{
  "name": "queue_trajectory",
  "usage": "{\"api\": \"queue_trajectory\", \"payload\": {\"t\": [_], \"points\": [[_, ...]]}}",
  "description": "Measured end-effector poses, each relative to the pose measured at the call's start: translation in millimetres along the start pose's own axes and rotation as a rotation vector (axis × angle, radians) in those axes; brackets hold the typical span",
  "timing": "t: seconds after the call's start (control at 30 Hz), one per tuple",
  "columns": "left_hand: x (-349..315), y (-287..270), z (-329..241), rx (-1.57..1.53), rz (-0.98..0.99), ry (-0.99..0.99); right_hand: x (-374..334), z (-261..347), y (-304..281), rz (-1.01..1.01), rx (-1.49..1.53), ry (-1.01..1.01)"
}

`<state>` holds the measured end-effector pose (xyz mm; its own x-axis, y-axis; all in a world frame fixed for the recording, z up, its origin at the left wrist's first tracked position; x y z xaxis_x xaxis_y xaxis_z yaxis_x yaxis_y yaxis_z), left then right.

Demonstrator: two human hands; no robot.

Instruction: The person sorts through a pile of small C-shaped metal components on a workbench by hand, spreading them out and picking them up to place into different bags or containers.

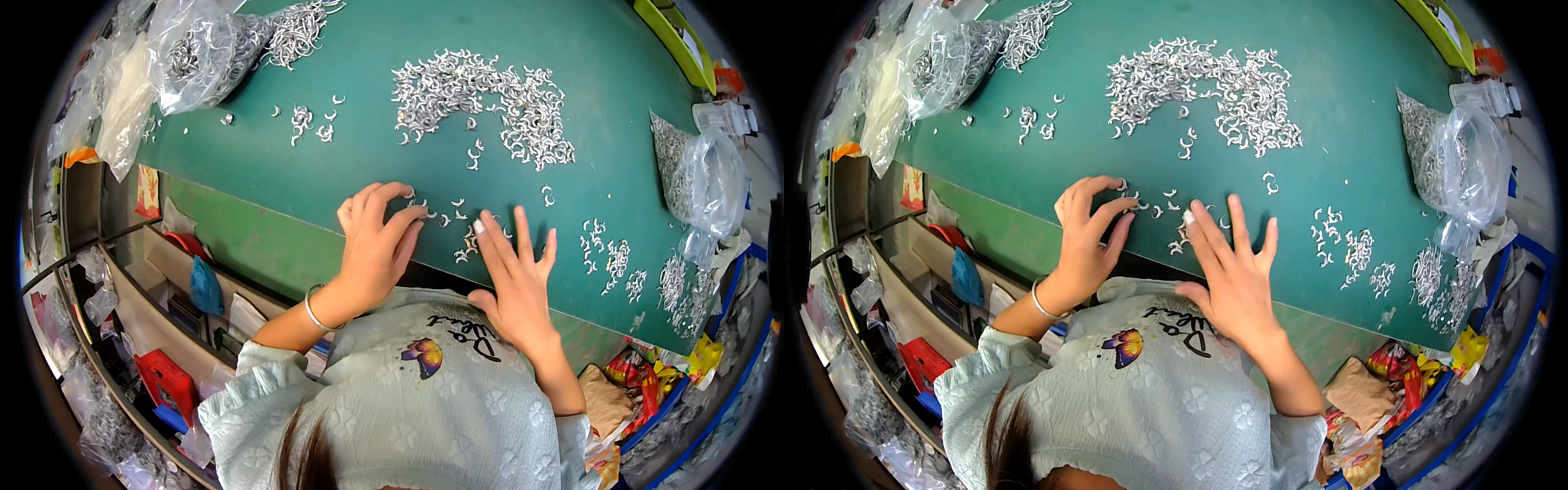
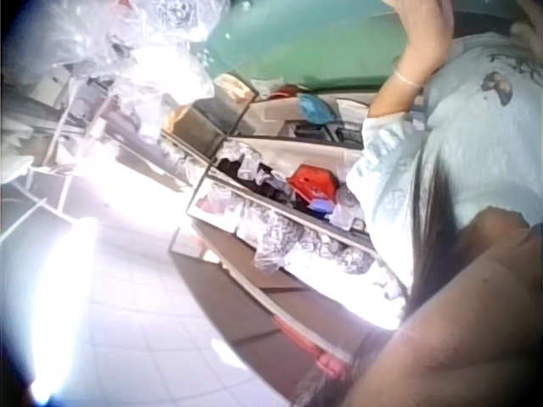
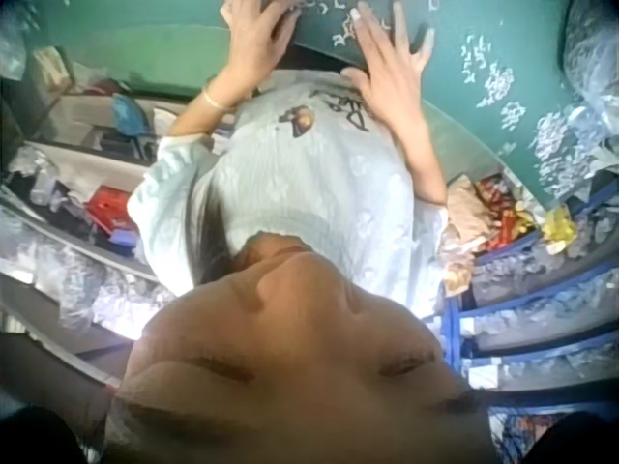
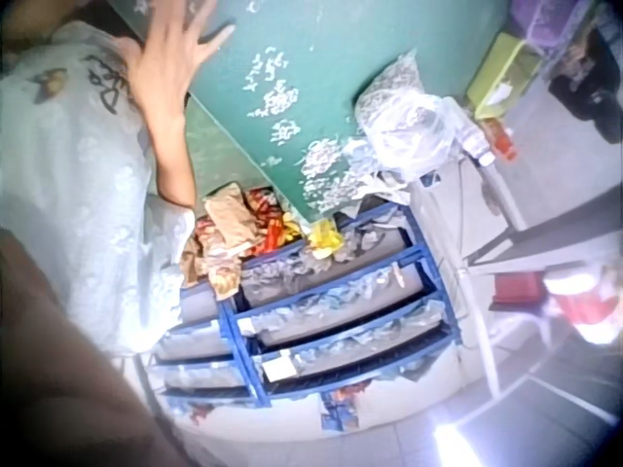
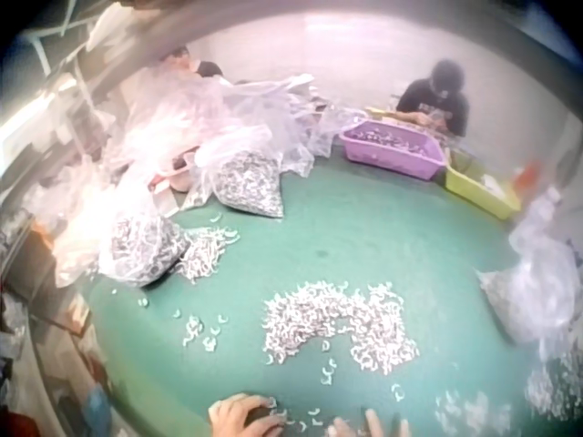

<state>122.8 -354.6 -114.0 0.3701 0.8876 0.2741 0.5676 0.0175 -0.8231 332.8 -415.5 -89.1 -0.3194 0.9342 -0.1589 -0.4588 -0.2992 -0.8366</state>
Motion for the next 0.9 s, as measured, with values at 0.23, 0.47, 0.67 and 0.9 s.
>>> {"api": "queue_trajectory", "payload": {"t": [0.23, 0.47, 0.67, 0.9], "points": [[-15, 9, -25, -0.272, 0.056, 0.236, 30, -1, -4, 0.036, -0.135, -0.122], [-15, 14, -27, -0.267, 0.081, 0.224, 20, -23, -27, 0.020, -0.211, 0.000], [-6, 19, -41, -0.209, 0.137, 0.255, -10, -48, -40, -0.008, -0.214, 0.103], [11, 33, -66, -0.048, 0.343, 0.457, -56, -67, -42, -0.012, -0.222, 0.237]]}}
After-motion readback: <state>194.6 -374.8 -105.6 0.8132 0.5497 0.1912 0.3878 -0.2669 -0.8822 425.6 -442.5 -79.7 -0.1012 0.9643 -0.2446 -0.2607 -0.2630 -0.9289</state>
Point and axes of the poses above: each hand's wrist, its own x-axis towards the middle knuckle, its own y-axis out of the palm, z = x × y, the point moved 1 cm from there along x, towards the middle knuckle, and after that the axes turned 5 degrees about x, right-handed, at the moved point
